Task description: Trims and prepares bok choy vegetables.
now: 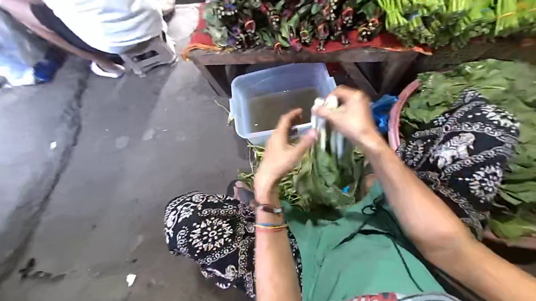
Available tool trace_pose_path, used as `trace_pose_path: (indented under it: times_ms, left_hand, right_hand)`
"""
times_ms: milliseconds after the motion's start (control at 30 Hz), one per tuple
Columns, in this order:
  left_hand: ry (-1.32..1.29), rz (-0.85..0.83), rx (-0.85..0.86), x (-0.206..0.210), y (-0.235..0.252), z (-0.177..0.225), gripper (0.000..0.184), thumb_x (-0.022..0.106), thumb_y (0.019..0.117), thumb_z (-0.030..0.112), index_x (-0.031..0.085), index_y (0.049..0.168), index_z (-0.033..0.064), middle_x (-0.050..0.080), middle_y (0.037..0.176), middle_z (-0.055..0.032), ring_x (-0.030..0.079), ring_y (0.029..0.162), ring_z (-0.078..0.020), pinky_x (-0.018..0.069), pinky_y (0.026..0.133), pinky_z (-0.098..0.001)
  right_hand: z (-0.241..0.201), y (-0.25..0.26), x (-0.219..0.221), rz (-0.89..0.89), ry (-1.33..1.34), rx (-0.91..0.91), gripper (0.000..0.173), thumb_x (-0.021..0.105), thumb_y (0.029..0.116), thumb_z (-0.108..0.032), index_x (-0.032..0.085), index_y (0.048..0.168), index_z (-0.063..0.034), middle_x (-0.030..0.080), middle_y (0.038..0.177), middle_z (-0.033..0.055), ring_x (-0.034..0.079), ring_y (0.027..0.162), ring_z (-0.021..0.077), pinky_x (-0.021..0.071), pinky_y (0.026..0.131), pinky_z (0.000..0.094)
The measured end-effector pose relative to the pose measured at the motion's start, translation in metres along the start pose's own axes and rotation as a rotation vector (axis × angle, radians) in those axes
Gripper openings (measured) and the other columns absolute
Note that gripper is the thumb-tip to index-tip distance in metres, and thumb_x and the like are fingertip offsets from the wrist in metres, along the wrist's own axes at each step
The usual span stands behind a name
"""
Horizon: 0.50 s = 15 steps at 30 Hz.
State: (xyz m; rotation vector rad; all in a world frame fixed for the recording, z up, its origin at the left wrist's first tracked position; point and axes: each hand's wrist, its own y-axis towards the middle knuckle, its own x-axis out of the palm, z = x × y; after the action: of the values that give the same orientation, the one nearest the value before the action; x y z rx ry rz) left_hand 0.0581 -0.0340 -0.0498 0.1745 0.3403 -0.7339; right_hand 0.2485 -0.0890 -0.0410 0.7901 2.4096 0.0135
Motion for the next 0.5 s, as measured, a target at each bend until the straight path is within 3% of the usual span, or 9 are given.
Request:
trace_pose_path:
  times_ms: [33,100,167,233,300,367,433,467,500]
  left_hand:
    - [0.01,-0.037,-0.118,0.015,0.011,-0.019,0.084,0.08,0.0881,0.032,0.036,0.157,0.0136,0.058,0.143,-0.0153,0.065,0.117,-0.0296,0.0558,0.096,-0.0528]
    - [0.094,-0.028,-0.355,0.037,0.033,-0.061,0.116,0.094,0.0729,0.035,0.021,0.162,0.0163,0.064,0.128,-0.0258,0.066,0.111,-0.041,0.0529,0.096,-0.0624]
    - [0.113,0.013,-0.494,0.05,0.047,-0.103,0.122,0.096,0.0676,0.033,0.021,0.161,0.0145,0.066,0.12,-0.0288,0.066,0.111,-0.0434,0.0519,0.097,-0.0632]
    - [0.088,0.039,-0.557,0.06,0.051,-0.147,0.122,0.097,0.0668,0.029,0.021,0.161,0.0127,0.062,0.129,-0.0293,0.063,0.118,-0.0441,0.0502,0.1,-0.063]
    - [0.177,-0.038,-0.612,0.067,0.046,-0.186,0.127,0.095,0.0706,0.03,0.012,0.165,0.0104,0.047,0.149,-0.0318,0.05,0.132,-0.0505,0.0421,0.108,-0.0673]
    - [0.232,-0.135,-0.63,0.073,0.041,-0.21,0.114,0.089,0.0784,0.029,0.017,0.164,0.008,0.043,0.152,-0.0312,0.047,0.137,-0.0492,0.0392,0.112,-0.0645]
    - [0.241,-0.182,-0.653,0.081,0.039,-0.213,0.107,0.085,0.0844,0.026,0.015,0.165,0.0109,0.046,0.151,-0.0296,0.051,0.134,-0.0465,0.041,0.112,-0.0615]
    - [0.255,-0.186,-0.667,0.083,0.041,-0.211,0.107,0.084,0.0843,0.023,0.015,0.165,0.0128,0.047,0.15,-0.0288,0.053,0.132,-0.0463,0.0425,0.11,-0.062]
    - [0.268,-0.187,-0.679,0.084,0.045,-0.208,0.107,0.084,0.0834,0.02,0.015,0.165,0.0137,0.047,0.151,-0.0278,0.054,0.132,-0.0462,0.0432,0.109,-0.0624]
  right_hand:
    - [0.016,0.014,0.031,-0.146,-0.009,0.13,0.038,0.08,0.088,-0.032,0.071,0.103,0.0012,0.07,0.097,0.0236,0.068,0.092,0.0398,0.0526,0.083,0.0641]
    - [0.045,0.03,0.08,-0.313,0.017,0.294,0.04,0.078,0.0905,-0.033,0.072,0.107,0.0024,0.069,0.104,0.0264,0.066,0.101,0.0426,0.0495,0.09,0.0655]
    - [0.069,0.036,0.11,-0.417,0.126,0.387,0.041,0.074,0.095,-0.033,0.07,0.113,0.0034,0.068,0.111,0.0262,0.065,0.106,0.0386,0.0493,0.094,0.0608]
    - [0.095,0.038,0.118,-0.565,0.285,0.447,0.047,0.062,0.1036,-0.034,0.059,0.134,0.0013,0.062,0.13,0.025,0.06,0.12,0.0352,0.047,0.103,0.0557]
    - [0.133,0.034,0.112,-0.588,0.364,0.508,0.051,0.056,0.106,-0.038,0.051,0.145,-0.0051,0.057,0.14,0.0211,0.057,0.125,0.0344,0.0474,0.102,0.0556]
    - [0.173,0.027,0.098,-0.411,0.335,0.588,0.04,0.058,0.1057,-0.026,0.056,0.137,-0.002,0.061,0.133,0.0215,0.062,0.115,0.0336,0.0515,0.095,0.0541]
    - [0.202,0.012,0.085,-0.07,0.361,0.823,0.03,0.054,0.1055,-0.013,0.058,0.13,0.0032,0.064,0.113,0.0186,0.065,0.09,0.0234,0.0559,0.082,0.0399]
    - [0.213,0.004,0.083,0.115,0.379,0.951,0.03,0.052,0.1056,-0.013,0.055,0.13,0.0045,0.06,0.106,0.0174,0.062,0.081,0.021,0.0555,0.074,0.0355]
    - [0.225,-0.004,0.081,0.23,0.342,1.059,0.034,0.05,0.1058,-0.013,0.05,0.135,0.0038,0.057,0.11,0.0192,0.061,0.083,0.0235,0.0552,0.073,0.0368]
